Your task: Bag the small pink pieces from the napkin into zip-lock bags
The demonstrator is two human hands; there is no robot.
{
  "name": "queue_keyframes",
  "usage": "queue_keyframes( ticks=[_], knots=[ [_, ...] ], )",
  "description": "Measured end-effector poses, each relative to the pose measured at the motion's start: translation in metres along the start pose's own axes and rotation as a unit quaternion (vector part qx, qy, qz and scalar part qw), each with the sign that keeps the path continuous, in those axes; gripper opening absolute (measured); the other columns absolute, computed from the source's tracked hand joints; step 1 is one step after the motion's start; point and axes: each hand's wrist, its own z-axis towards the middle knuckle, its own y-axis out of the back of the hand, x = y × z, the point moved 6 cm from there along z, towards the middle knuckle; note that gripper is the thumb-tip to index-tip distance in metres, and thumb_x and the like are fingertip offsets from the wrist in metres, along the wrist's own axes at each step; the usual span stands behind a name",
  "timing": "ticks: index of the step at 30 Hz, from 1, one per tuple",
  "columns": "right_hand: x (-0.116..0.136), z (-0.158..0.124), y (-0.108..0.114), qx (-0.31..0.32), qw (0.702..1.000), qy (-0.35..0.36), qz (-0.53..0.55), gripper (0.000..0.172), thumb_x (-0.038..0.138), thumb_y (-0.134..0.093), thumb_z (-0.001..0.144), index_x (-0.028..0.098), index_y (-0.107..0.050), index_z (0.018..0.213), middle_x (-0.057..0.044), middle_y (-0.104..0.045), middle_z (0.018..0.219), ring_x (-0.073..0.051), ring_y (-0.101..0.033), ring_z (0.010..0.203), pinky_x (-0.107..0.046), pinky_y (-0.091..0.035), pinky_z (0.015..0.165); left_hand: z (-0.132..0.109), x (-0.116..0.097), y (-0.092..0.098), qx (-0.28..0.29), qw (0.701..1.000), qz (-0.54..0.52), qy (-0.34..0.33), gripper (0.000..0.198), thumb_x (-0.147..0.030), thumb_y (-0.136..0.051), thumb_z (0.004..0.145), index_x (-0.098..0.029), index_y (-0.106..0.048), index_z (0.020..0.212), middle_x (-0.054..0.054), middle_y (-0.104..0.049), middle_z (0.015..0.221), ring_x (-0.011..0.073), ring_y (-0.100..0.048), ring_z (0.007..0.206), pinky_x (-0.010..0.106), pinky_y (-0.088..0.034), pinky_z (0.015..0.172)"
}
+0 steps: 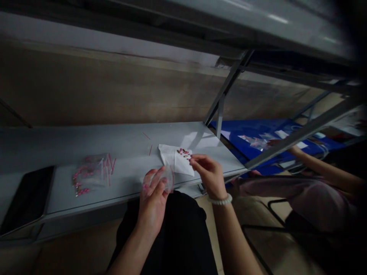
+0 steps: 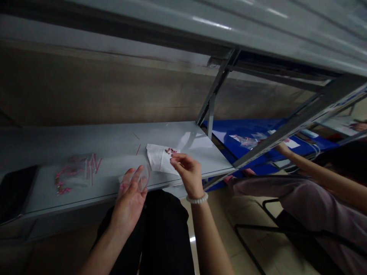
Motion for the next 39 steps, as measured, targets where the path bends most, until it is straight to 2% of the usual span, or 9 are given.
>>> queue_keyframes(
  ticks=[4, 9, 13, 19, 23, 26, 30, 34, 39],
  knots=[
    [0.038, -0.046, -0.038, 0.049, 0.996, -0.017, 0.071, 0.009, 0.027, -0.074, 0.074, 0.022, -0.071, 0.081, -0.003, -0.070, 0.081, -0.016, -0.063, 0.077, -0.029, -0.051, 0.071, -0.002, -0.004, -0.002, 0.010, 0.999, 0.017, -0.026, 0.040, -0.026, -0.079, 0.070, -0.029, -0.061, 0.105, 0.002, -0.062, 0.126, 0.0131, -0.061, 0.094, 0.024, -0.045, 0.078],
    [0.056, -0.050, -0.054, 0.071, 0.994, 0.029, 0.080, 0.004, 0.023, -0.074, 0.075, 0.023, -0.072, 0.079, -0.003, -0.065, 0.081, -0.016, -0.058, 0.078, -0.029, -0.047, 0.070, -0.004, -0.006, -0.004, 0.031, 0.998, 0.017, -0.042, 0.041, -0.025, -0.079, 0.069, -0.028, -0.060, 0.106, 0.002, -0.063, 0.123, 0.0136, -0.061, 0.094, 0.026, -0.046, 0.080],
    [0.060, -0.047, -0.056, 0.094, 0.993, 0.050, 0.051, 0.004, 0.025, -0.074, 0.075, 0.024, -0.073, 0.078, -0.003, -0.058, 0.082, -0.016, -0.054, 0.078, -0.029, -0.045, 0.067, -0.005, -0.005, -0.005, 0.038, 0.999, 0.003, -0.030, 0.039, -0.026, -0.078, 0.071, -0.030, -0.060, 0.106, 0.001, -0.065, 0.121, 0.0132, -0.061, 0.094, 0.025, -0.047, 0.078],
    [0.076, -0.048, -0.059, 0.127, 0.987, 0.089, -0.036, 0.009, 0.029, -0.073, 0.077, 0.028, -0.077, 0.085, -0.005, -0.059, 0.093, -0.020, -0.055, 0.089, -0.037, -0.046, 0.081, -0.004, -0.006, -0.007, 0.048, 0.998, -0.015, -0.022, 0.042, -0.028, -0.081, 0.068, -0.030, -0.063, 0.106, 0.001, -0.065, 0.120, 0.0157, -0.061, 0.098, 0.025, -0.049, 0.077],
    [0.088, -0.047, -0.063, 0.158, 0.981, 0.101, -0.058, 0.012, 0.028, -0.068, 0.081, 0.030, -0.077, 0.089, -0.005, -0.061, 0.092, -0.020, -0.056, 0.089, -0.038, -0.047, 0.081, -0.003, -0.005, -0.006, 0.046, 0.998, -0.035, -0.007, 0.042, -0.031, -0.082, 0.066, -0.031, -0.065, 0.104, 0.001, -0.065, 0.119, 0.0156, -0.061, 0.099, 0.023, -0.050, 0.075],
    [0.091, -0.038, -0.040, 0.090, 0.989, 0.110, -0.050, 0.011, 0.028, -0.067, 0.081, 0.028, -0.076, 0.087, -0.005, -0.062, 0.087, -0.019, -0.056, 0.084, -0.035, -0.047, 0.074, -0.001, -0.005, -0.003, 0.036, 0.998, -0.041, 0.006, 0.040, -0.031, -0.082, 0.066, -0.032, -0.065, 0.103, 0.000, -0.063, 0.123, 0.0136, -0.061, 0.095, 0.022, -0.049, 0.073],
    [0.070, -0.016, 0.010, -0.060, 0.980, 0.118, -0.146, 0.014, 0.033, -0.068, 0.079, 0.024, -0.075, 0.087, -0.006, -0.065, 0.085, -0.018, -0.055, 0.076, -0.031, -0.041, 0.064, 0.000, -0.005, 0.000, 0.025, 0.998, -0.050, 0.016, 0.041, -0.030, -0.083, 0.066, -0.032, -0.066, 0.103, 0.000, -0.061, 0.125, 0.0129, -0.061, 0.094, 0.021, -0.048, 0.071],
    [0.008, 0.013, 0.026, -0.070, 0.947, 0.073, -0.304, 0.025, 0.040, -0.064, 0.077, 0.018, -0.075, 0.083, -0.007, -0.066, 0.080, -0.019, -0.054, 0.071, -0.031, -0.041, 0.064, 0.000, -0.003, 0.002, 0.019, 0.998, -0.052, 0.023, 0.042, -0.030, -0.083, 0.065, -0.032, -0.066, 0.104, 0.001, -0.060, 0.126, 0.0120, -0.060, 0.091, 0.021, -0.048, 0.071],
    [-0.055, 0.029, 0.015, -0.055, 0.917, 0.050, -0.392, 0.026, 0.036, -0.062, 0.076, 0.015, -0.076, 0.082, -0.009, -0.065, 0.076, -0.021, -0.056, 0.073, -0.031, -0.042, 0.069, 0.000, 0.000, 0.001, 0.026, 0.998, -0.054, 0.027, 0.041, -0.030, -0.082, 0.067, -0.031, -0.066, 0.104, 0.002, -0.060, 0.127, 0.0120, -0.060, 0.090, 0.021, -0.048, 0.070]
  ],
)
